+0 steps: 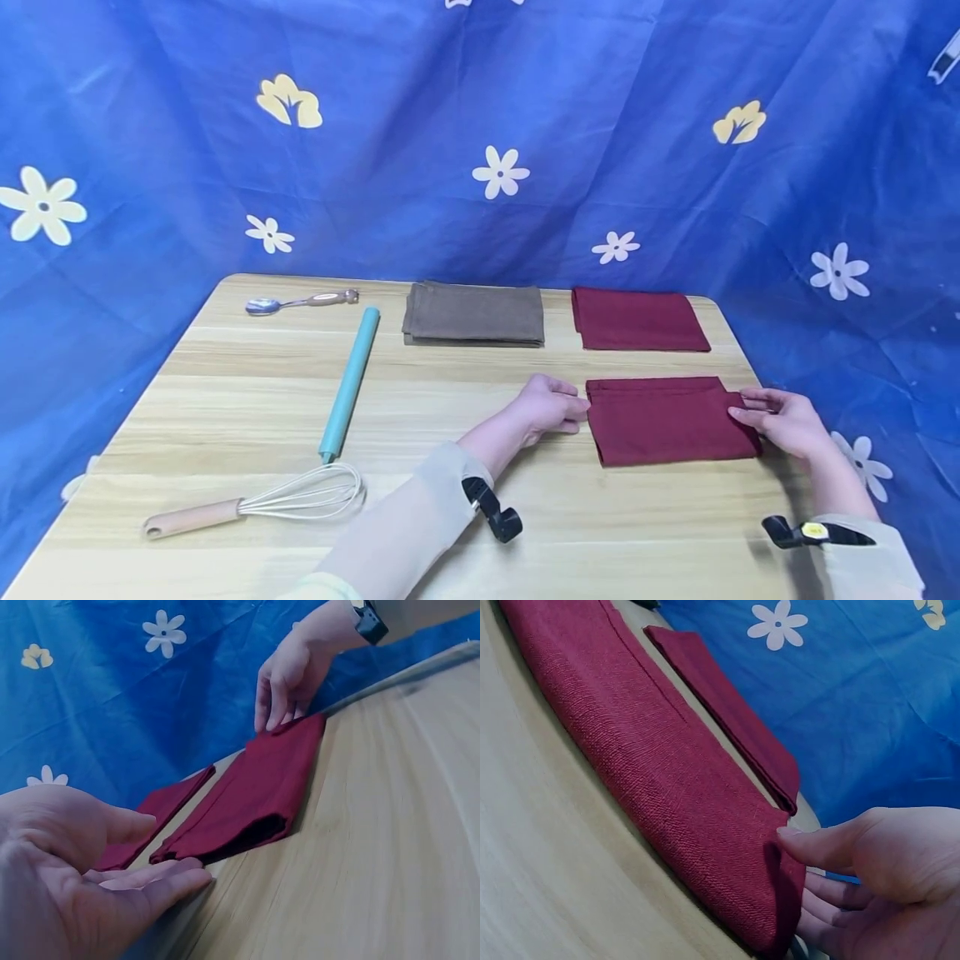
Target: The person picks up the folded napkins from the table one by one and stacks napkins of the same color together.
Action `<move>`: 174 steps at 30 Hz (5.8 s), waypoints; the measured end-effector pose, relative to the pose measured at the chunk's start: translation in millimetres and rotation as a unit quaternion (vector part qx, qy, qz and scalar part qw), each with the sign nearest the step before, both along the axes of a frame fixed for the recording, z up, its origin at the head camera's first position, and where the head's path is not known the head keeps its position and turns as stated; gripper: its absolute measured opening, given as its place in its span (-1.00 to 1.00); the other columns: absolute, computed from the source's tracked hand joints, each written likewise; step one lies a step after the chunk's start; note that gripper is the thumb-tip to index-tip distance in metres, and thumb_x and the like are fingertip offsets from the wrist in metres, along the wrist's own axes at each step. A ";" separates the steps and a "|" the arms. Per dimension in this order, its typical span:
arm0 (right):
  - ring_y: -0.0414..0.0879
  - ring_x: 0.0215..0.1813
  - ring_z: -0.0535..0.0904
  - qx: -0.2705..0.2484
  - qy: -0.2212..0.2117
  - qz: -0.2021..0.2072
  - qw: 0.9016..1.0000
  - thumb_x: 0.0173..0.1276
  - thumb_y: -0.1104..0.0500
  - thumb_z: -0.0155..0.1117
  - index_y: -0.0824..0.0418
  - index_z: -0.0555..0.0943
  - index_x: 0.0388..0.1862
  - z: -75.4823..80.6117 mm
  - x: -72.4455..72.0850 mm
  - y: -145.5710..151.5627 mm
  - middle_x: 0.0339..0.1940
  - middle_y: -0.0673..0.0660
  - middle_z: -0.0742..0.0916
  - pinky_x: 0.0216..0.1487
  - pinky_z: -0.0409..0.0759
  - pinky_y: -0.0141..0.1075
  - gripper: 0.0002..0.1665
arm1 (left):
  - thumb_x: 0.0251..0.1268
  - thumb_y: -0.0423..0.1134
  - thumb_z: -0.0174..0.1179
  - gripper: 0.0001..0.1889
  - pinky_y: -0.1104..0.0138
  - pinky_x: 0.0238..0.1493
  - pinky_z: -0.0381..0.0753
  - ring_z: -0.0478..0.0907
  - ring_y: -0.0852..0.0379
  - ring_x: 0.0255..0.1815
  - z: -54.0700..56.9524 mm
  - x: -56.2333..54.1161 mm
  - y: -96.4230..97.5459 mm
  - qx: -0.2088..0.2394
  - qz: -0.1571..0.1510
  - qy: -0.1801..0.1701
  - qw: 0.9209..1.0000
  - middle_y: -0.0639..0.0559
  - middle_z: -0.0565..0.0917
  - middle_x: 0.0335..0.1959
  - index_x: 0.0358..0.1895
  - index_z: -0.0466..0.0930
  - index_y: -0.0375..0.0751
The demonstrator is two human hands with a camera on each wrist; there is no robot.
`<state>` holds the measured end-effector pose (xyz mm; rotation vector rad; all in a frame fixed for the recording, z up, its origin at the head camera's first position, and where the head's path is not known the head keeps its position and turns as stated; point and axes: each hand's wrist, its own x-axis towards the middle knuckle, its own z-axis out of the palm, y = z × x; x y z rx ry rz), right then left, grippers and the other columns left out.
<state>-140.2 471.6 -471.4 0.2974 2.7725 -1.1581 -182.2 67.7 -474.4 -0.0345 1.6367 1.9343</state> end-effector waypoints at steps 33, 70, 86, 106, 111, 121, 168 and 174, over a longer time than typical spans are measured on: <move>-0.21 -0.12 0.69 -0.170 -0.060 0.039 0.983 0.63 0.24 0.24 0.76 0.31 0.38 9.0 -2.0 -9.4 -0.05 0.13 0.77 -0.08 0.70 -0.33 -0.35 | 0.28 -0.51 0.43 -0.76 0.41 -0.11 0.64 0.65 0.18 -0.19 -3.0 10.2 34.9 -0.090 -0.024 0.147 0.985 -0.07 0.74 -0.17 -0.02 0.70 -0.43; -0.20 -0.26 0.74 -0.250 -0.047 -0.020 0.967 0.55 0.31 0.34 0.63 0.42 0.25 4.5 -14.0 -12.0 -0.25 -0.01 0.83 -0.23 0.75 -0.29 -0.51 | 0.29 -0.46 0.48 -0.59 0.24 -0.17 0.79 0.80 -0.08 -0.16 -20.6 -9.7 16.7 -0.039 0.034 0.037 0.998 -0.23 0.69 -0.02 0.13 0.61 -0.58; -0.19 -0.34 0.75 -0.275 -0.045 -0.031 0.960 0.55 0.30 0.35 0.18 0.71 -0.09 16.6 -20.9 -15.7 -0.33 -0.04 0.82 -0.28 0.77 -0.28 -0.94 | 0.28 -0.48 0.48 -0.61 0.25 -0.17 0.79 0.79 -0.06 -0.11 -6.1 -20.8 8.5 -0.045 0.043 0.038 0.997 -0.27 0.66 0.10 0.12 0.64 -0.56; -0.32 -0.26 0.68 -0.206 -0.019 -0.009 0.978 0.56 0.28 0.33 0.75 0.31 0.33 26.2 -51.0 -12.0 -0.29 -0.16 0.77 -0.21 0.70 -0.44 -0.35 | 0.28 -0.47 0.48 -0.69 0.24 -0.21 0.80 0.74 0.07 -0.39 10.3 -53.6 12.6 -0.090 0.043 0.073 0.992 -0.12 0.70 -0.27 0.04 0.66 -0.49; -0.33 -0.31 0.61 -0.162 -0.017 -0.011 0.987 0.58 0.25 0.32 0.65 0.43 0.25 34.6 -61.5 -13.6 -0.34 -0.16 0.74 -0.26 0.63 -0.46 -0.48 | 0.28 -0.49 0.47 -0.71 0.26 -0.22 0.79 0.73 0.07 -0.38 13.9 -65.1 13.8 -0.103 0.047 0.079 0.990 -0.11 0.66 -0.21 0.02 0.67 -0.48; -0.36 -0.26 0.67 -0.154 -0.010 -0.006 0.988 0.61 0.27 0.25 0.75 0.32 0.32 43.3 -85.8 -15.8 -0.31 -0.13 0.75 -0.17 0.70 -0.46 -0.39 | 0.35 -0.51 0.40 -0.73 0.31 -0.17 0.78 0.76 0.02 -0.22 22.9 -89.3 20.5 -0.133 0.036 0.101 0.985 -0.16 0.66 -0.11 0.06 0.66 -0.49; -0.08 0.00 0.49 -0.015 -0.001 -0.021 1.000 0.47 0.25 0.42 0.69 0.48 0.28 16.3 -158.4 -17.7 0.13 0.42 0.62 -0.11 0.44 -0.53 -0.38 | 0.33 -0.29 0.48 -0.71 0.26 0.15 0.61 0.58 0.02 0.15 11.7 -142.4 45.0 -0.329 0.065 0.148 0.930 -0.06 0.69 0.06 0.05 0.70 -0.28; -0.32 -0.22 0.52 -0.019 0.047 -0.078 0.996 0.39 0.31 0.48 0.67 0.51 0.27 14.1 -164.8 -22.7 -0.14 0.20 0.74 -0.19 0.47 -0.56 -0.39 | 0.37 -0.31 0.46 -0.69 0.24 0.16 0.62 0.63 0.02 0.15 6.7 -147.0 49.8 -0.286 0.099 0.141 0.943 -0.08 0.73 0.03 0.11 0.71 -0.30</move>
